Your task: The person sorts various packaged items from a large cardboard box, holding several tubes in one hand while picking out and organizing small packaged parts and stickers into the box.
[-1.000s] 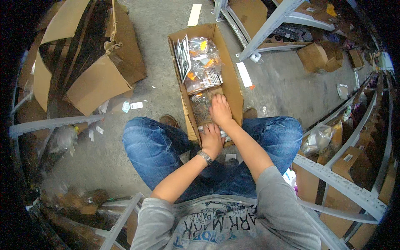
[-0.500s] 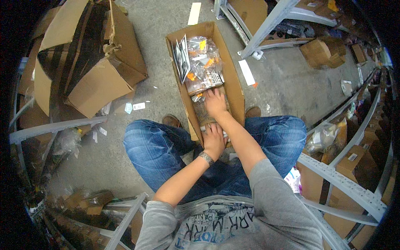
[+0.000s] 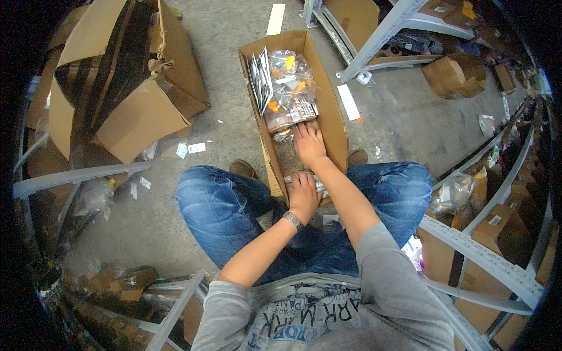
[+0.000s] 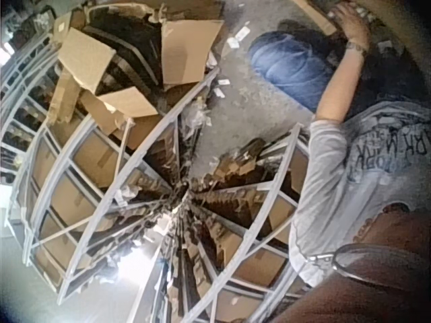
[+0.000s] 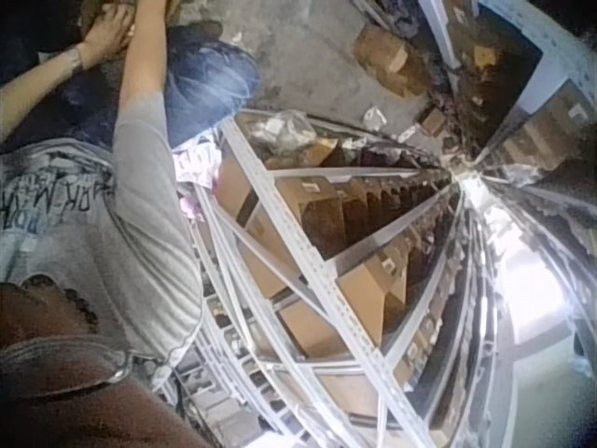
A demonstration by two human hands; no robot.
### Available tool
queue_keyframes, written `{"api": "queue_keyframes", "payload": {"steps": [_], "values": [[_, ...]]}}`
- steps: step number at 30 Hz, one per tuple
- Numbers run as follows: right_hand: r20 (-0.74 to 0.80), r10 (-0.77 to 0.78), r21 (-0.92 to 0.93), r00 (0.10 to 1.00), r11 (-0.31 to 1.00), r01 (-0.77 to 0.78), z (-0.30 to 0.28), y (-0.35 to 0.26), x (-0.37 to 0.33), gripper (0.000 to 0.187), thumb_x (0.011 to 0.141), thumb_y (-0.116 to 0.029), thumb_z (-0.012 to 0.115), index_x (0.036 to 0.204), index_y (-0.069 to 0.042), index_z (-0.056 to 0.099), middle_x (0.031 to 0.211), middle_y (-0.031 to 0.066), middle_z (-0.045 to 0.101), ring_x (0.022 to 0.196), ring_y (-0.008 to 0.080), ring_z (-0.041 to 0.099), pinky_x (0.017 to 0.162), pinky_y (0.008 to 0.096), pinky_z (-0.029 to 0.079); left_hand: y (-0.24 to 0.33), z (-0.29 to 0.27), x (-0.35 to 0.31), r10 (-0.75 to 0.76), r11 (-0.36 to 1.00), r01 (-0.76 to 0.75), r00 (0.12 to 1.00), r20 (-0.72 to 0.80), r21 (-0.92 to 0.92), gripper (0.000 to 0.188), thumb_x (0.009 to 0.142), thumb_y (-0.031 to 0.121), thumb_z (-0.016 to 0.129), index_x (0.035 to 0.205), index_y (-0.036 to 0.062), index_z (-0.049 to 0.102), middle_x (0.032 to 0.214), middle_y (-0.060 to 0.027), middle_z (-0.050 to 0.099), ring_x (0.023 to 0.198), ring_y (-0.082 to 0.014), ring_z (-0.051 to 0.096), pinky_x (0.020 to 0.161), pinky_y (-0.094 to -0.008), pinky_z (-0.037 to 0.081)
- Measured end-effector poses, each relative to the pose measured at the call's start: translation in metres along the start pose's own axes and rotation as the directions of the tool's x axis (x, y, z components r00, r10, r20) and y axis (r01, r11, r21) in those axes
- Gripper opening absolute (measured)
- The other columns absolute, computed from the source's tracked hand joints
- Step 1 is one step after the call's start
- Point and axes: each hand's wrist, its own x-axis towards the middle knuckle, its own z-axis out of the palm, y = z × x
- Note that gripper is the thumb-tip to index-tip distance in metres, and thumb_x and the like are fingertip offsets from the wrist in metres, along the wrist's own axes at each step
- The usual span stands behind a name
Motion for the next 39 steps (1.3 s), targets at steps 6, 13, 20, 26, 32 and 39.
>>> {"api": "queue_keyframes", "payload": {"steps": [6,13,20,26,32,39], "values": [[0.030,-0.040,0.106,0.999,0.994,0.037,0.003,-0.002,-0.009,0.036,0.080,-0.017,0.049,0.113,-0.003,0.051,0.119,0.0105,0.047,0.113,0.0258,0.040,0.089,0.0420,0.033,0.000,0.000,0.000,0.002,1.000,-0.003,0.998,0.056,0.005,0.063,0.078,0.046,0.054,0.119,-0.0002,0.041,0.116,-0.0167,0.041,0.111,-0.0328,0.038,0.084,-0.0468,0.039],[0.182,-0.088,0.032,0.979,0.996,0.084,-0.019,0.000,-0.024,0.037,0.080,-0.020,0.051,0.113,-0.004,0.050,0.114,0.0097,0.049,0.110,0.0240,0.041,0.091,0.0426,0.031,-0.002,0.002,-0.001,-0.007,1.000,0.007,1.000,0.021,-0.006,0.061,0.077,0.043,0.057,0.116,-0.0006,0.040,0.111,-0.0165,0.042,0.110,-0.0329,0.040,0.080,-0.0457,0.043],[0.111,-0.182,0.147,0.977,0.975,0.165,-0.019,-0.004,-0.022,0.044,0.081,-0.026,0.053,0.119,-0.005,0.046,0.123,0.0102,0.044,0.123,0.0257,0.032,0.099,0.0483,0.025,-0.002,0.002,0.000,-0.014,0.998,0.014,1.000,-0.001,-0.055,0.058,0.075,0.041,0.059,0.113,-0.0001,0.042,0.107,-0.0148,0.043,0.108,-0.0328,0.042,0.078,-0.0436,0.045],[0.131,-0.192,0.184,0.973,0.969,0.166,-0.013,-0.005,-0.018,0.042,0.081,-0.024,0.052,0.118,-0.005,0.046,0.123,0.0099,0.044,0.123,0.0263,0.033,0.100,0.0494,0.025,-0.001,-0.001,0.000,0.002,1.000,-0.001,1.000,0.002,-0.025,0.056,0.075,0.040,0.059,0.111,-0.0004,0.043,0.106,-0.0139,0.043,0.107,-0.0322,0.042,0.078,-0.0418,0.045],[0.199,-0.240,0.141,0.950,0.966,0.214,-0.014,0.002,-0.022,0.041,0.081,-0.021,0.049,0.119,-0.007,0.046,0.120,0.0079,0.047,0.121,0.0248,0.035,0.098,0.0483,0.026,-0.003,0.000,-0.001,0.013,1.000,-0.013,0.999,-0.030,0.004,0.057,0.077,0.041,0.057,0.112,-0.0014,0.042,0.106,-0.0144,0.042,0.106,-0.0311,0.042,0.077,-0.0410,0.045],[0.145,-0.274,0.123,0.951,0.958,0.257,-0.016,-0.003,-0.022,0.040,0.080,-0.017,0.049,0.118,-0.008,0.049,0.120,0.0053,0.047,0.119,0.0231,0.037,0.099,0.0460,0.027,-0.001,-0.002,0.000,0.002,1.000,-0.002,1.000,0.031,0.005,0.058,0.078,0.042,0.055,0.114,-0.0009,0.041,0.107,-0.0142,0.042,0.105,-0.0310,0.043,0.079,-0.0415,0.044]]}}
